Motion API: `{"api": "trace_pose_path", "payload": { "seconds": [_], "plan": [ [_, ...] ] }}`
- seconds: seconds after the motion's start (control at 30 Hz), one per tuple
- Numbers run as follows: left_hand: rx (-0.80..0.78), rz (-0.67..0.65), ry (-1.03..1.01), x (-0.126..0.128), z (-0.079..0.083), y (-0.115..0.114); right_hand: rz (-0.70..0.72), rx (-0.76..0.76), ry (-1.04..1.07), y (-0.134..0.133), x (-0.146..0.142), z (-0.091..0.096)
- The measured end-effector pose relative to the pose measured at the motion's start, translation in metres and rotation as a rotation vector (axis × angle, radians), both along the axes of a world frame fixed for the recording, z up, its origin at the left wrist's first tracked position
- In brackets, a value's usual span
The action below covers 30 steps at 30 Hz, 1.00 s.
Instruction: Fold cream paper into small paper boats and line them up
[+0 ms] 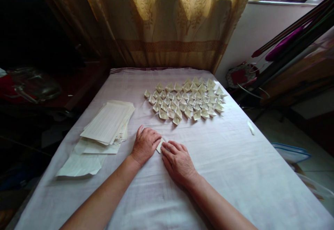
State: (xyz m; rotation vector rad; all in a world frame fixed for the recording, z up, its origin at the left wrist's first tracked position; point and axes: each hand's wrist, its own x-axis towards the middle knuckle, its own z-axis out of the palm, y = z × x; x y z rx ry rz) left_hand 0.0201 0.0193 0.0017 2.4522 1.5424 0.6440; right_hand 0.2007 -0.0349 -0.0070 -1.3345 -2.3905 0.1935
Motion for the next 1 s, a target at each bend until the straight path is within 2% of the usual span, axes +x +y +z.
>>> {"api": "trace_pose_path", "payload": {
  "seconds": [0.2, 0.4, 0.6, 0.8, 1.0],
  "plan": [
    [-0.055, 0.062, 0.006, 0.007, 0.002, 0.009, 0.006, -0.015, 0.008, 0.000, 0.001, 0.000],
    [-0.046, 0.092, -0.020, 0.010, -0.004, 0.017, -0.001, -0.033, 0.019, 0.000, 0.001, 0.000],
    [-0.060, 0.021, -0.084, -0.012, -0.008, 0.022, -0.002, -0.042, 0.043, 0.000, 0.001, 0.002],
    [-0.029, -0.145, -0.085, -0.043, -0.010, -0.010, -0.023, -0.054, 0.099, 0.003, 0.001, 0.002],
    [0.024, -0.141, -0.040, -0.033, -0.008, -0.035, -0.023, -0.059, 0.080, 0.010, -0.005, 0.010]
  ]
}}
